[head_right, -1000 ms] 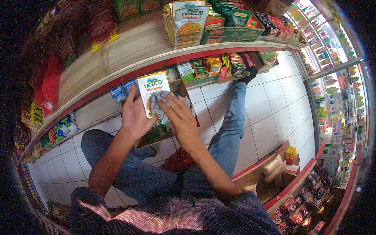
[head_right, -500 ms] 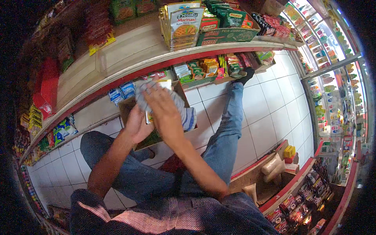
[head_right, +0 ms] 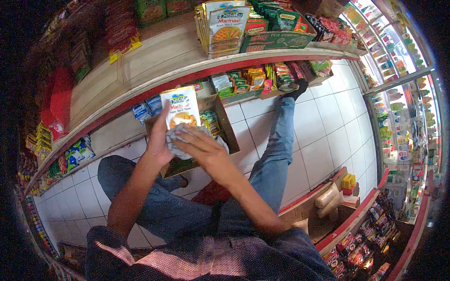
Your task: Wiping down small condiment or spice packets with a cloth and organizing them in a box.
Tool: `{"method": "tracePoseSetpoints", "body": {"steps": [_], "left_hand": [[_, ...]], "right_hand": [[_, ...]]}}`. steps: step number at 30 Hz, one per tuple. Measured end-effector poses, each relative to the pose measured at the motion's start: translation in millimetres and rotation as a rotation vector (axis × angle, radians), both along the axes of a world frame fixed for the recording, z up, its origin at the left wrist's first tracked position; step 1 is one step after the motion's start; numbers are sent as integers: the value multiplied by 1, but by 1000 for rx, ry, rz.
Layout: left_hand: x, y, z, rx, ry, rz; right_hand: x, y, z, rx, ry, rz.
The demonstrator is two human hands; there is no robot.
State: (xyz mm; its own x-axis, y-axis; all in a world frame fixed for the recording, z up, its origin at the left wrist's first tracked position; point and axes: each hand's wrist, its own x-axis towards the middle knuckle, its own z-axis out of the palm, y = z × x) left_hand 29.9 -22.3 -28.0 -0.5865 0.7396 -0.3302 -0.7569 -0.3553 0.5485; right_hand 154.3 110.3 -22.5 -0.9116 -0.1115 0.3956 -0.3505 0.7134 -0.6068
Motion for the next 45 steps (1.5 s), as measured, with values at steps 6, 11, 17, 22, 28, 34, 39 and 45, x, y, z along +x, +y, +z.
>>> {"method": "tracePoseSetpoints", "body": {"steps": [6,11,17,22,28,34,39,45], "left_hand": [[7,9,18,-111,155,186],[23,20,13,-291,309,7],[40,24,-12,60,83,29],[28,14,-16,348,-128,-71],[24,5,-24,538,-152,-147],[17,14,-42,610,-114,-220],[22,22,1,282,-8,-25],[12,9,-22,558,-91,-53]], "right_hand": [[15,47,-5,-984,-67,-622],[2,22,2,-934,-140,-441],[-13,-11,3,-475,-47,-285],[-20,0,-2,-51,55,-137],[-24,-15,8,-117,101,-77],[-42,7,-1,-75,76,-392],[-30,-2,-5,-154,51,-195],[-27,-27,-1,-168,36,-69]]}}
